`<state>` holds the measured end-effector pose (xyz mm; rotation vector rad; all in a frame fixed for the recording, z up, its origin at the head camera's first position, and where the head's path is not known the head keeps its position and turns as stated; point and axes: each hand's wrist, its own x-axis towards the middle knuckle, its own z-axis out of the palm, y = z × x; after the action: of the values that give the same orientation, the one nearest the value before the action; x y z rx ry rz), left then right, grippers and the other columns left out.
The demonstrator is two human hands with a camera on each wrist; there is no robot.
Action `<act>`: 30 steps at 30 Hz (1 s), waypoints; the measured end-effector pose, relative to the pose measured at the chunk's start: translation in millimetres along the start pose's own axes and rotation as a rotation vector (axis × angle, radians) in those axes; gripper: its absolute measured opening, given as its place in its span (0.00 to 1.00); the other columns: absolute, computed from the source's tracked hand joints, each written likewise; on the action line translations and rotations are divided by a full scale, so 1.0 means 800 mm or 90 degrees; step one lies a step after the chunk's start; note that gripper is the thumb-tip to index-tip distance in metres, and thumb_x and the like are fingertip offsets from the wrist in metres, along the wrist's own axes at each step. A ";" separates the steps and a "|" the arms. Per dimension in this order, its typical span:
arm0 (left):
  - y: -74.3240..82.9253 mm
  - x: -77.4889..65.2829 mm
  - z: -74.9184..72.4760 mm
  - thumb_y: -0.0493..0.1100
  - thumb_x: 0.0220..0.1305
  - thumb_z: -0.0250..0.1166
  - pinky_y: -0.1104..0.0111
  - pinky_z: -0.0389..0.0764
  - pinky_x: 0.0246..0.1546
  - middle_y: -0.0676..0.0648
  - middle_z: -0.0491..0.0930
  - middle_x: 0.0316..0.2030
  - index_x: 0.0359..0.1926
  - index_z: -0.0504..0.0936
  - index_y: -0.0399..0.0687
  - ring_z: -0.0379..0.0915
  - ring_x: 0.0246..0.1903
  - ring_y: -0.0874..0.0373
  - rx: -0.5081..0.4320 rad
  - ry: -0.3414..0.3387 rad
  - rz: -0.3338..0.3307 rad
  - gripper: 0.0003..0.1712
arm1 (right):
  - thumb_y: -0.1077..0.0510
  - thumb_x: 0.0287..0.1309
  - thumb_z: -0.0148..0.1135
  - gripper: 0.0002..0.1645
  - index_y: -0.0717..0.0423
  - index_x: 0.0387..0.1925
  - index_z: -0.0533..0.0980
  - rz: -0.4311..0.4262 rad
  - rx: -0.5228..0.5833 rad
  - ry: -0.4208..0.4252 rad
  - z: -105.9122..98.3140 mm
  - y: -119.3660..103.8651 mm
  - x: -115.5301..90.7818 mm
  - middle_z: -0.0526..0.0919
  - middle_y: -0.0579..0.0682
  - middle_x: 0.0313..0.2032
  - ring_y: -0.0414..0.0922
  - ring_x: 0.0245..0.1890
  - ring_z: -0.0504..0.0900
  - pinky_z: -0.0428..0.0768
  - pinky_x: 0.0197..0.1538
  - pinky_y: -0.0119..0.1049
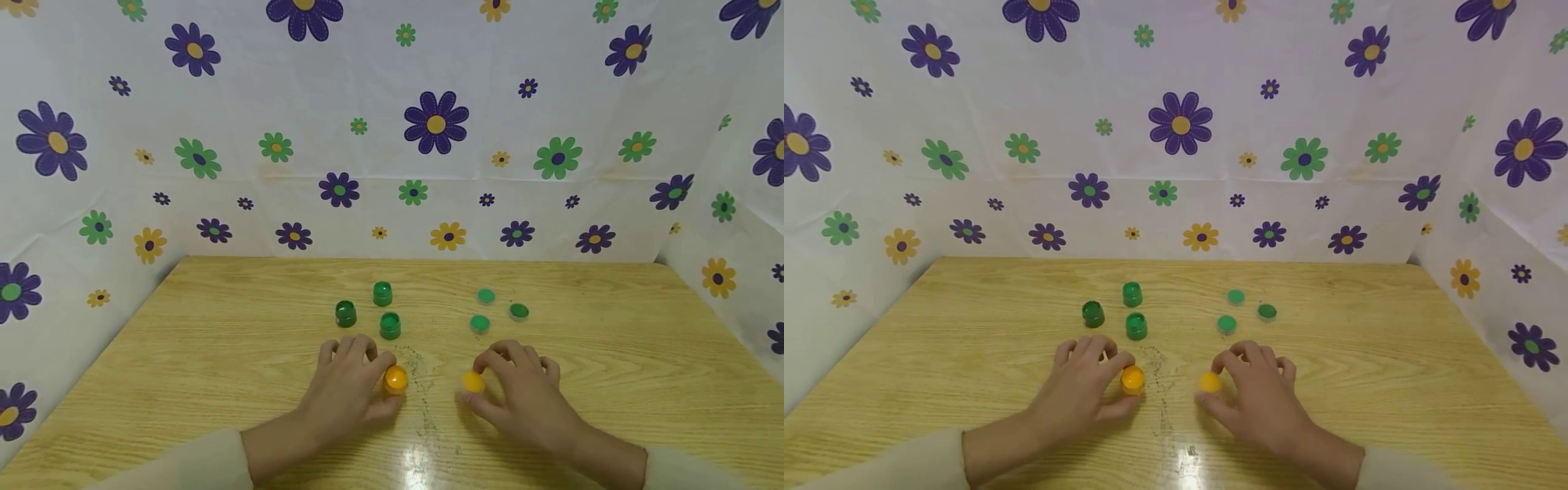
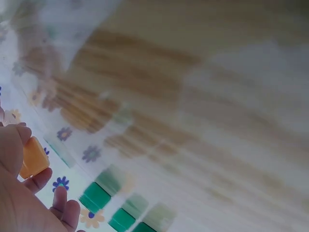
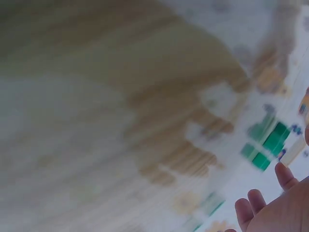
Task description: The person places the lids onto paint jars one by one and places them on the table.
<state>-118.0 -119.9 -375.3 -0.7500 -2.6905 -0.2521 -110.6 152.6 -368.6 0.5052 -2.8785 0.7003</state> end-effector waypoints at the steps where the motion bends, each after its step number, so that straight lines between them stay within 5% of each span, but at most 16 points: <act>1: 0.003 0.002 0.001 0.63 0.54 0.70 0.50 0.69 0.47 0.50 0.72 0.39 0.45 0.81 0.59 0.67 0.40 0.52 -0.003 -0.006 -0.003 0.22 | 0.38 0.54 0.70 0.14 0.34 0.37 0.75 -0.008 0.007 0.002 0.003 -0.007 0.000 0.75 0.43 0.49 0.49 0.50 0.72 0.62 0.53 0.62; 11: 0.037 0.027 0.014 0.65 0.58 0.66 0.47 0.68 0.51 0.51 0.76 0.41 0.51 0.81 0.57 0.69 0.43 0.54 -0.100 -0.092 -0.090 0.26 | 0.39 0.60 0.64 0.17 0.43 0.44 0.77 -0.095 -0.019 0.111 0.023 -0.035 0.012 0.73 0.45 0.54 0.49 0.53 0.70 0.66 0.51 0.52; 20: 0.040 0.031 0.016 0.66 0.57 0.65 0.53 0.66 0.50 0.52 0.72 0.40 0.48 0.81 0.58 0.65 0.40 0.55 -0.042 -0.045 -0.030 0.24 | 0.36 0.58 0.63 0.22 0.45 0.46 0.77 -0.102 -0.076 0.120 0.023 -0.026 0.023 0.73 0.50 0.51 0.51 0.51 0.67 0.62 0.54 0.52; 30: 0.036 0.030 0.018 0.64 0.55 0.69 0.55 0.65 0.51 0.53 0.71 0.38 0.47 0.81 0.58 0.64 0.40 0.56 -0.025 0.012 0.016 0.23 | 0.34 0.57 0.63 0.21 0.44 0.40 0.77 -0.186 -0.103 0.170 0.028 -0.027 0.026 0.70 0.46 0.41 0.48 0.43 0.65 0.60 0.50 0.47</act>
<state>-126.0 -80.5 -377.4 -0.7892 -2.6643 -0.3049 -124.0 118.1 -374.8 0.7278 -2.5154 0.4446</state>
